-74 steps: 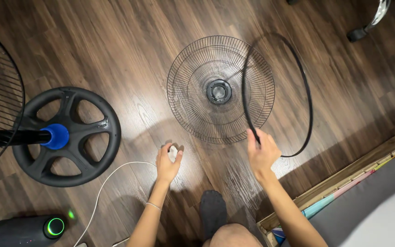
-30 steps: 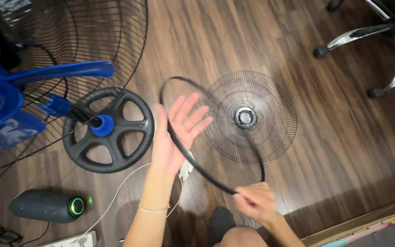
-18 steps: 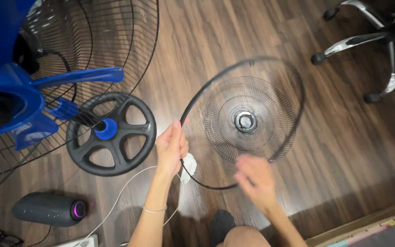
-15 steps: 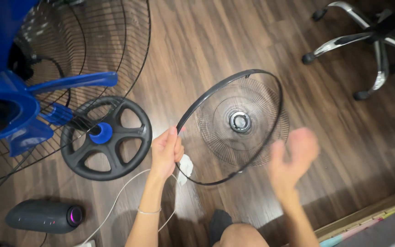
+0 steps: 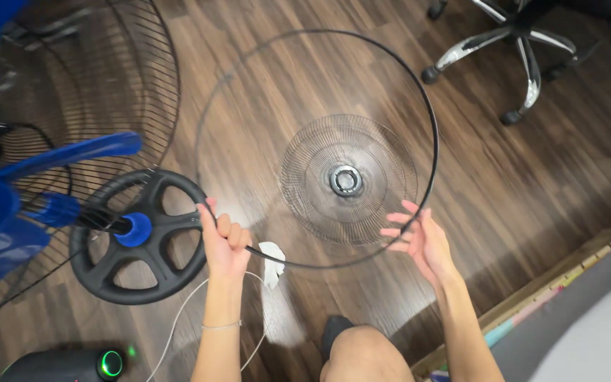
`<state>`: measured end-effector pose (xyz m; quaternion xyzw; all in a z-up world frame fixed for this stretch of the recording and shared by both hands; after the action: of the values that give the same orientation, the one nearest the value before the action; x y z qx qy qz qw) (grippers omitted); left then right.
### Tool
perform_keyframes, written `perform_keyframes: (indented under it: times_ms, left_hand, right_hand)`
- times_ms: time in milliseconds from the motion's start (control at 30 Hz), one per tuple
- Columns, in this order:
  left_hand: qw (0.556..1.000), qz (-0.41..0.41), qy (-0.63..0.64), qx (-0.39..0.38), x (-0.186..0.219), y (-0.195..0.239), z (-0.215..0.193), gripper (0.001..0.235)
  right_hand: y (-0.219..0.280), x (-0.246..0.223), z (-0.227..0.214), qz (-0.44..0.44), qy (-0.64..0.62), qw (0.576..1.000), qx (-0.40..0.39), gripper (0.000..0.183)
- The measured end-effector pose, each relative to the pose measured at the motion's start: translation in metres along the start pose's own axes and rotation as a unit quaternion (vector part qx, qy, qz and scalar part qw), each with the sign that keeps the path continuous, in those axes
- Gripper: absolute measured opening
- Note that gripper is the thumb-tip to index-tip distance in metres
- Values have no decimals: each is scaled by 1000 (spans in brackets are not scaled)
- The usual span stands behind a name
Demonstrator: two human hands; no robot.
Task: The person assembles a standing fan by attaching the front and rear protective cages to the fan head. They align and snap the cages into place, then secure them with a plastic ring. The task is completed with the fan fully assembled on the floor.
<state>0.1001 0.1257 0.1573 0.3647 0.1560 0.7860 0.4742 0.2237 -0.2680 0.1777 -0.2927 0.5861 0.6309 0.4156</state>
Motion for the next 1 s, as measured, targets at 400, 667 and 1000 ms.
perform_keyframes:
  times_ms: [400,667,1000]
  left_hand:
    - [979,-123,153,58,-59,-49,-60,32]
    - [976,-163,64,130,-140,-69,-113,36]
    - [943,-42,-275,184,-146,-59,-122,57]
  right_hand:
    - [64,-56,30,-64,-186,962,-191,30]
    - [102,-74,66,-98,-146,951,-254,27]
    - [71,-138,7,-150,25,987,50,24]
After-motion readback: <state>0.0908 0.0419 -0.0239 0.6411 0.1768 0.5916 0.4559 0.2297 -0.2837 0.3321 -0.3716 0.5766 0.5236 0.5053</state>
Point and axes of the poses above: each hand's wrist, its own y-axis away from the middle knuckle, its own z-axis out of the palm, x = y × z, the point moved 8 cm from there along -y, towards the middle knuckle, and after that the axes turned 15 degrees about x, right-handed, at the moved point
